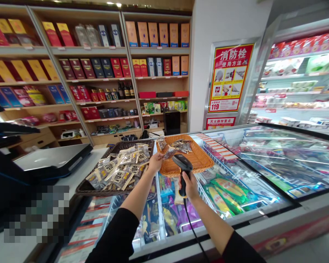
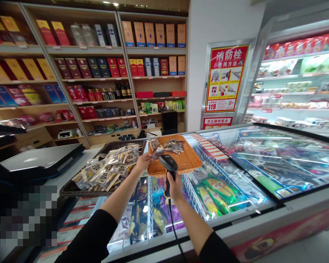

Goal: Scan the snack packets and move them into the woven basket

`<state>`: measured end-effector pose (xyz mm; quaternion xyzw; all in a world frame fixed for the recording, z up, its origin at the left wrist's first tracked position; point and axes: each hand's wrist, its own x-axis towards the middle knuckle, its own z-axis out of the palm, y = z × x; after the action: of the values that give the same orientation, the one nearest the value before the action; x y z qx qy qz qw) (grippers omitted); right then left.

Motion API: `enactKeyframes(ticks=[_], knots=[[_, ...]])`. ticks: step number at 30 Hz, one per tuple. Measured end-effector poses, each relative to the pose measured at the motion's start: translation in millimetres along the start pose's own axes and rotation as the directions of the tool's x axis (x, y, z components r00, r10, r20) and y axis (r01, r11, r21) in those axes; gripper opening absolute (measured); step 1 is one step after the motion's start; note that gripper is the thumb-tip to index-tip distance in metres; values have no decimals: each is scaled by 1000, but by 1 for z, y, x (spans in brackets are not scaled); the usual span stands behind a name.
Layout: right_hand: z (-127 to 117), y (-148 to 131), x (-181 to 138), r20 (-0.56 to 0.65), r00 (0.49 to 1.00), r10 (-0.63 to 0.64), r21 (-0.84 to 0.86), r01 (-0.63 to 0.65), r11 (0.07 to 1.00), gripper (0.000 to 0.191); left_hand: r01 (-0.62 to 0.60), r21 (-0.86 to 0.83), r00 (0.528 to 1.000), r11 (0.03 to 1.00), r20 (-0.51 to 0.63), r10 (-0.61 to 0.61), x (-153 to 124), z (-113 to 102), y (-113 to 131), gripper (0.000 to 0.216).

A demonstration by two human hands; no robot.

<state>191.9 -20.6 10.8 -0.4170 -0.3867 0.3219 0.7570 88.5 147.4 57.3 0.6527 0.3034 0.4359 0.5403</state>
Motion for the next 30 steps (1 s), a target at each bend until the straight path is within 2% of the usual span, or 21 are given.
enactKeyframes(ticks=[10, 15, 17, 19, 21, 22, 24, 26, 28, 30], knots=[[1, -3, -3, 42, 998, -35, 17, 35, 999, 36, 7, 28, 1000, 1000, -4, -7, -2, 1, 4, 20], [2, -3, -3, 25, 999, -29, 31, 28, 999, 37, 11, 107, 999, 994, -38, -7, -3, 3, 6, 13], [1, -3, -3, 12, 1000, -26, 36, 26, 999, 38, -31, 180, 998, 983, -53, 41, -8, 7, 13, 8], [0, -4, -3, -15, 1000, -15, 57, 15, 998, 40, -127, 262, 985, 957, -77, 152, -17, 8, 25, 12], [-2, -5, -4, -47, 999, -4, 82, 8, 997, 41, -225, 367, 940, 903, -163, 300, -29, 3, 42, 30], [-3, -5, -4, -64, 998, -1, 91, 7, 996, 41, -247, 441, 901, 863, -224, 372, -36, -3, 52, 38], [-5, -6, -6, -92, 996, 1, 98, 8, 995, 40, -209, 623, 815, 754, -315, 487, -50, -22, 72, 44], [-6, -8, -7, -98, 995, 10, 97, -1, 995, 40, -121, 786, 771, 607, -311, 556, -65, -47, 87, 48], [-5, -9, -8, -88, 996, 24, 86, -17, 996, 40, 17, 894, 787, 448, -289, 546, -80, -72, 94, 49], [-4, -9, -9, -78, 996, 38, 75, -32, 997, 41, 139, 941, 850, 310, -274, 449, -93, -91, 93, 43]])
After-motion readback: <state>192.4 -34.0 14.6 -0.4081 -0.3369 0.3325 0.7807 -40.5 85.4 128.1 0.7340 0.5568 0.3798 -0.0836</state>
